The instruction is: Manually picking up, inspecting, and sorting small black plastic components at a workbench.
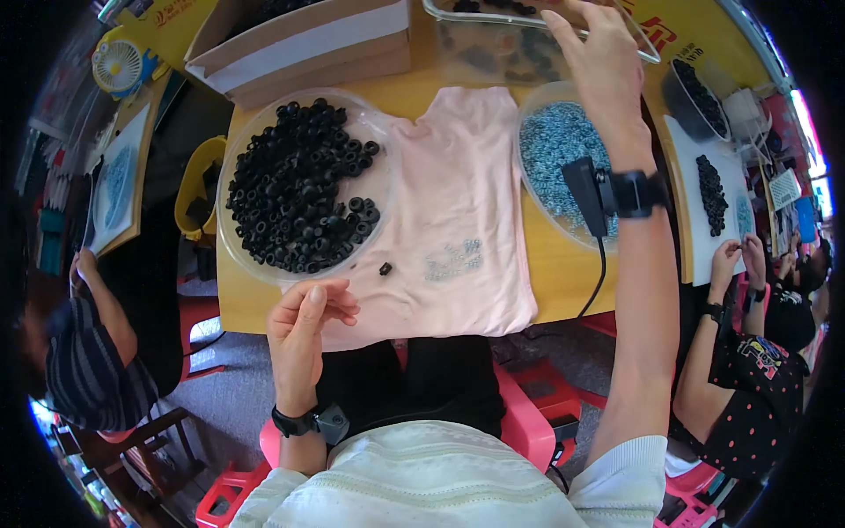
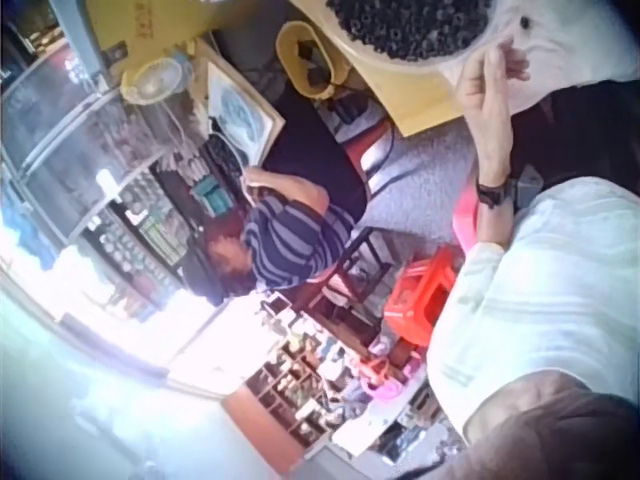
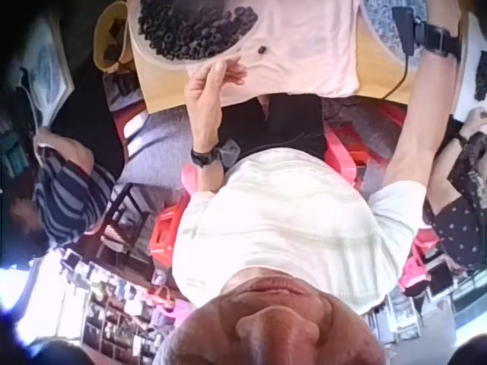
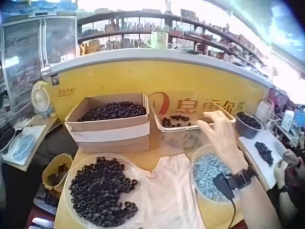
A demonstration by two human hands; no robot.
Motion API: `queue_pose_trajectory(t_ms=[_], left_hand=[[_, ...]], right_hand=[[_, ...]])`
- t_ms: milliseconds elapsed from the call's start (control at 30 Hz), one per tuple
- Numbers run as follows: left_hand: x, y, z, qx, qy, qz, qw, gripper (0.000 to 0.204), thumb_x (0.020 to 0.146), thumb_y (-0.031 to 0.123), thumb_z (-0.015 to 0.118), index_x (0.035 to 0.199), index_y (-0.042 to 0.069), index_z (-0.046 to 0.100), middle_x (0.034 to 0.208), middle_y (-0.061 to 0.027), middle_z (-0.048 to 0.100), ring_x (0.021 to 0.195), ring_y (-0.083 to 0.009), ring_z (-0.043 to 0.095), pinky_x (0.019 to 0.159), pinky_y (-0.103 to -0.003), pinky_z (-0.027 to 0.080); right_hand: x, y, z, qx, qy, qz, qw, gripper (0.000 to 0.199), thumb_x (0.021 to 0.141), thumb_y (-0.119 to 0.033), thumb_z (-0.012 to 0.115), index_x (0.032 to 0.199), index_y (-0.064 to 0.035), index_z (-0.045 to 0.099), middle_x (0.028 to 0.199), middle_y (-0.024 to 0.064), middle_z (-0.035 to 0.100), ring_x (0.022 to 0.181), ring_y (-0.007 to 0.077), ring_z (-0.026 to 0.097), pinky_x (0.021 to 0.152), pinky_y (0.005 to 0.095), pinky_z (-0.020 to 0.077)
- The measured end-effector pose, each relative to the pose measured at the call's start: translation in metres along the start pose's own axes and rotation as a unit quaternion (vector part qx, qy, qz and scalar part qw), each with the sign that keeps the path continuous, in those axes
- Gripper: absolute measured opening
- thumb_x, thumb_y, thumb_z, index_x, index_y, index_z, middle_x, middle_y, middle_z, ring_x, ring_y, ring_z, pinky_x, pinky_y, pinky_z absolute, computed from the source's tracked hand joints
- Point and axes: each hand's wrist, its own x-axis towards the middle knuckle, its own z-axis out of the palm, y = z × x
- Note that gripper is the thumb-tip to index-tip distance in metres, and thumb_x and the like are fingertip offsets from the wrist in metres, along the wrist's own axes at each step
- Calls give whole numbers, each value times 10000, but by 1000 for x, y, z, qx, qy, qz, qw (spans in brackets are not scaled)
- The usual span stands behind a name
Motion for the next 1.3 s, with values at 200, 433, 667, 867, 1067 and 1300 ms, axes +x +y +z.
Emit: queue_pose_trajectory(t_ms=[200, 433, 667, 867, 1067, 1300], left_hand=[[0, 0, -6, -29, 2, 2, 1000, 295, 983, 217, 507, 1025, -43, 640, 862, -114, 671, 778, -172, 644, 695, -292, 516], [-10, -2, -6, -36, -16, -14, 999, 305, 986, 221, 501, 1030, -46, 641, 862, -115, 674, 778, -167, 647, 702, -290, 522], [-24, -5, -10, -45, -21, -26, 998, 304, 987, 222, 501, 1034, -41, 646, 868, -116, 679, 780, -159, 648, 708, -283, 524], [-28, -4, -8, -50, -36, -28, 998, 298, 990, 219, 496, 1039, -33, 648, 878, -111, 680, 792, -157, 649, 723, -283, 522], [-27, -6, 0, -74, -36, -10, 997, 277, 981, 196, 512, 1096, -32, 619, 950, -111, 674, 863, -166, 651, 779, -293, 520], [-30, -19, 13, -176, -40, -25, 983, 287, 923, 121, 606, 1171, -15, 557, 1020, -88, 651, 902, -154, 641, 831, -288, 520]], right_hand=[[-56, -102, -33, 254, -247, -10, 935, 197, 812, -164, 680, 942, -15, 676, 856, 86, 670, 686, 169, 620, 624, 266, 474], [-106, -150, 12, 172, -285, -194, 923, 70, 754, -103, 656, 775, -36, 655, 796, 94, 622, 862, 256, 595, 691, 370, 501], [-116, -162, 32, 105, -331, -216, 913, 153, 714, -106, 676, 853, -44, 662, 814, 63, 606, 830, 261, 565, 702, 379, 484], [-119, -165, 34, 129, -316, -193, 920, 123, 675, -74, 668, 781, -29, 626, 803, 92, 612, 857, 283, 602, 698, 387, 506], [-122, -163, -8, 207, -246, -171, 931, 145, 687, -88, 678, 805, -44, 607, 808, 71, 602, 821, 256, 603, 670, 377, 498], [-173, -182, -77, 219, -279, -149, 923, 199, 671, -70, 694, 851, -83, 610, 837, 35, 584, 773, 220, 593, 634, 347, 503]])
